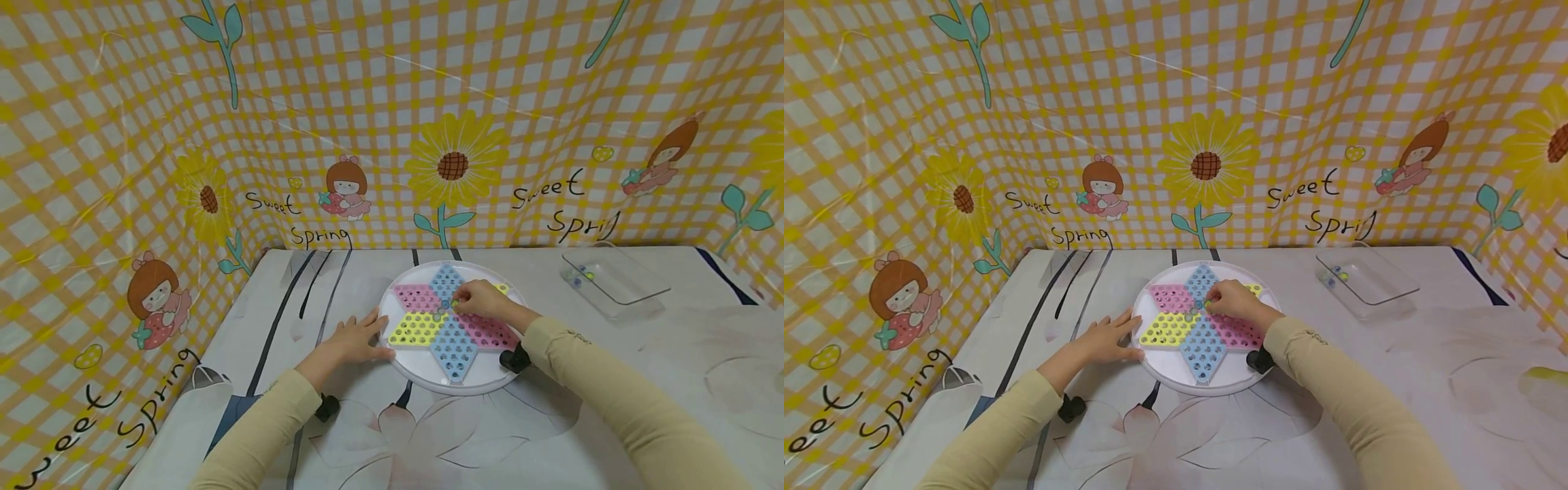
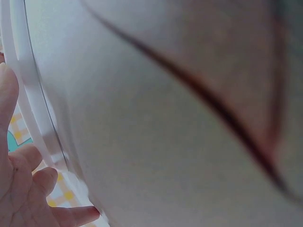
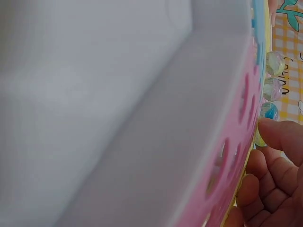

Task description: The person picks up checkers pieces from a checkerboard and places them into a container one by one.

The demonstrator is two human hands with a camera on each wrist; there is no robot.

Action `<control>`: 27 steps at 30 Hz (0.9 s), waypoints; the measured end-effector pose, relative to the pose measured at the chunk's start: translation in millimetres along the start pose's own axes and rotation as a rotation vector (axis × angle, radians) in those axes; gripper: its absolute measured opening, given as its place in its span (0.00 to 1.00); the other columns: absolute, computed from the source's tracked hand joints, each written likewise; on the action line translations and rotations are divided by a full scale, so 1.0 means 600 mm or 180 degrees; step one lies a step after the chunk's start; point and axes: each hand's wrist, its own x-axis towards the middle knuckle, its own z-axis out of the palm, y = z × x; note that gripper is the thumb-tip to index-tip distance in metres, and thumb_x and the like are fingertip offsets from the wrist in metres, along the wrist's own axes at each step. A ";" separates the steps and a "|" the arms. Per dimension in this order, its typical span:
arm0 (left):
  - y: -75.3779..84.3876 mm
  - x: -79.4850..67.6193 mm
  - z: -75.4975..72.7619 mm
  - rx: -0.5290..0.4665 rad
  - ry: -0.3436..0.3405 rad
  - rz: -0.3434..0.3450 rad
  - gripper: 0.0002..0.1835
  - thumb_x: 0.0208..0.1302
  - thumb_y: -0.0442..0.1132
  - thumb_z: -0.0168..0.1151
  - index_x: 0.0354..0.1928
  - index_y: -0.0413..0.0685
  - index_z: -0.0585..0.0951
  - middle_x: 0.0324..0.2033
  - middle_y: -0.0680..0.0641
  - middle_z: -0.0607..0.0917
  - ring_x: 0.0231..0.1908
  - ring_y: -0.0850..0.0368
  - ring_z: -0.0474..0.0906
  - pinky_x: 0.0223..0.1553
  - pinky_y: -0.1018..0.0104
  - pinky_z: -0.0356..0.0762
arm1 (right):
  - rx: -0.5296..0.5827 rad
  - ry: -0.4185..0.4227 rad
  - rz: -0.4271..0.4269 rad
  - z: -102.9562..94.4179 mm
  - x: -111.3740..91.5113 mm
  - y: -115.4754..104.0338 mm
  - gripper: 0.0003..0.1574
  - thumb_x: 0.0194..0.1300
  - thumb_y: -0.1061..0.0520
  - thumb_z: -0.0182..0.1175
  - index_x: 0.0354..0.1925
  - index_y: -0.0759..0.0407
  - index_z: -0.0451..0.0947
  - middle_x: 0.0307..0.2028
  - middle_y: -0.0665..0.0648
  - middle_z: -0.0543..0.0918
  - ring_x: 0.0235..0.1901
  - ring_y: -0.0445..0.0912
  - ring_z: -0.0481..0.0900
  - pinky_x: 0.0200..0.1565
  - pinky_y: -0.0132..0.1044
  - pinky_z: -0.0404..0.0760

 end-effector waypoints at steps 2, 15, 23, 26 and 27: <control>0.000 0.001 0.000 0.0013 0.0006 -0.0007 0.44 0.55 0.66 0.53 0.71 0.58 0.53 0.71 0.51 0.47 0.65 0.30 0.47 0.63 0.36 0.46 | 0.0021 -0.0003 0.0016 0.000 0.001 -0.001 0.15 0.55 0.61 0.62 0.40 0.69 0.78 0.22 0.53 0.72 0.24 0.42 0.66 0.26 0.31 0.66; -0.001 0.001 0.002 -0.0012 0.0000 -0.0011 0.44 0.55 0.66 0.53 0.71 0.58 0.53 0.71 0.50 0.46 0.65 0.29 0.46 0.63 0.36 0.46 | -0.0092 -0.0048 0.0054 0.002 0.004 0.001 0.12 0.56 0.60 0.61 0.38 0.67 0.77 0.23 0.53 0.73 0.25 0.42 0.67 0.28 0.31 0.67; 0.000 -0.001 0.001 0.0020 0.0012 0.0016 0.44 0.56 0.66 0.53 0.71 0.57 0.53 0.71 0.50 0.47 0.65 0.29 0.47 0.62 0.36 0.47 | -0.0092 0.0046 -0.0074 0.002 0.002 -0.002 0.09 0.55 0.62 0.60 0.36 0.67 0.78 0.22 0.53 0.74 0.23 0.41 0.68 0.27 0.31 0.68; -0.001 -0.001 0.001 0.0028 0.0020 0.0024 0.44 0.56 0.66 0.53 0.71 0.57 0.53 0.71 0.49 0.48 0.65 0.29 0.47 0.62 0.36 0.47 | -0.0115 0.0131 -0.0221 -0.002 0.003 -0.007 0.09 0.55 0.63 0.60 0.35 0.67 0.78 0.22 0.53 0.75 0.23 0.42 0.68 0.28 0.32 0.68; -0.001 -0.001 0.001 0.0023 0.0019 0.0023 0.44 0.56 0.66 0.54 0.71 0.57 0.53 0.71 0.49 0.48 0.65 0.29 0.47 0.62 0.36 0.47 | -0.0130 0.0154 -0.0266 -0.003 0.003 -0.009 0.09 0.55 0.63 0.59 0.35 0.67 0.78 0.22 0.53 0.75 0.23 0.42 0.68 0.29 0.32 0.68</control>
